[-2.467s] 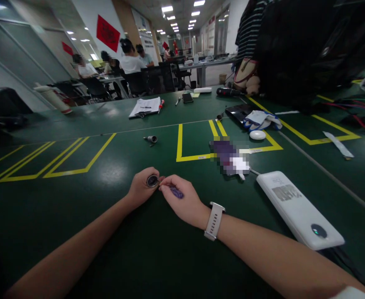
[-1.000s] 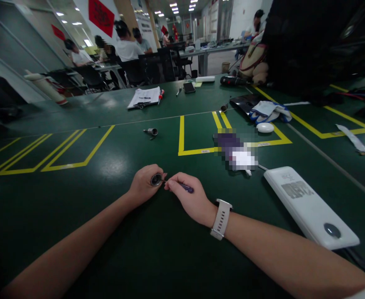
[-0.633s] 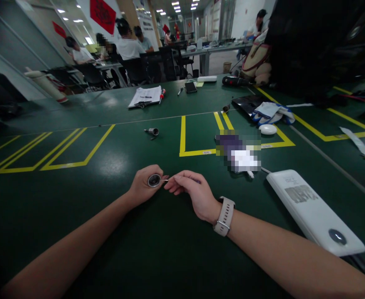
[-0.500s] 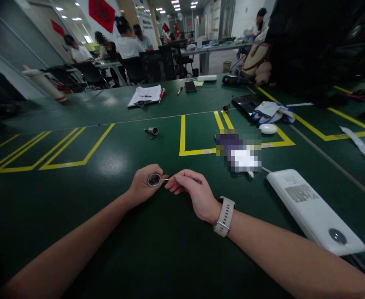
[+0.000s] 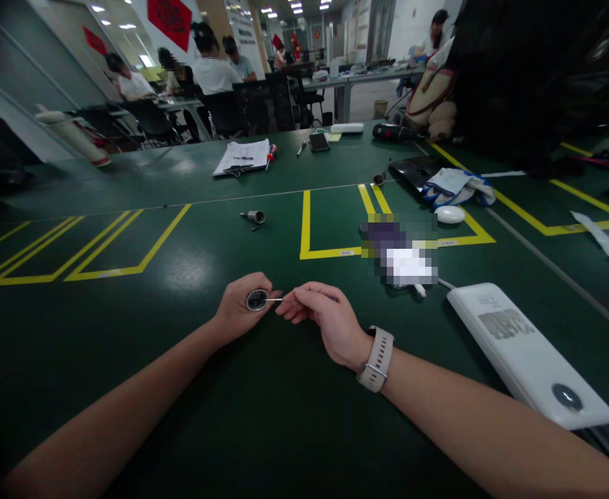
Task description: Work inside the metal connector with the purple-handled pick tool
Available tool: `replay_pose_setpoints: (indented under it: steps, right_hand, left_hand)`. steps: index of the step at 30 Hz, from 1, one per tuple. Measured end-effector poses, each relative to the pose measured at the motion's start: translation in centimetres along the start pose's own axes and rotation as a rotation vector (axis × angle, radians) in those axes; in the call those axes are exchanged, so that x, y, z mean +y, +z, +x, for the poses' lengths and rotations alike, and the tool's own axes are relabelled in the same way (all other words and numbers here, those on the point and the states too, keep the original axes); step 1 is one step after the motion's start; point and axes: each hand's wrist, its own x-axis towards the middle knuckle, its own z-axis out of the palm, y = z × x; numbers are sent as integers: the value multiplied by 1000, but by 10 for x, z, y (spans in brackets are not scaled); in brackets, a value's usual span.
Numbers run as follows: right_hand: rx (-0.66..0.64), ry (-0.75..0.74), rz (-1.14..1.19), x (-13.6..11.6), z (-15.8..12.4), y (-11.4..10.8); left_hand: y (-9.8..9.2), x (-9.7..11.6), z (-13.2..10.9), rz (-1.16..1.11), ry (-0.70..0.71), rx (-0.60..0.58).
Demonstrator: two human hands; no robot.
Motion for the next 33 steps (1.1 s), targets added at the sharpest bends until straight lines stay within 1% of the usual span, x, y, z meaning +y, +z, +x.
replay_pose_setpoints:
  steps: [3, 7, 12, 17, 23, 27, 30, 33]
  right_hand:
    - [-4, -25, -19, 0, -1, 0]
    - [-15, -32, -45, 0, -2, -1]
    - [-1, -12, 2, 1, 2, -2]
    - [43, 1, 11, 0, 1, -2]
    - [47, -16, -21, 1, 0, -3]
    - [75, -28, -33, 1, 0, -3]
    - [97, -50, -73, 1, -1, -2]
    - [114, -71, -168, 2, -2, -2]
  left_hand:
    - [0, 0, 0, 10, -15, 3]
    - [-1, 0, 0, 63, 9, -48]
    - [-1, 0, 0, 64, 49, -102]
    - [-2, 0, 1, 74, 25, -107]
    - [-1, -1, 0, 64, 7, -142]
    - [0, -4, 0, 62, -2, -157]
    - [0, -5, 0, 65, -30, -161]
    - [0, -4, 1, 66, -36, -147]
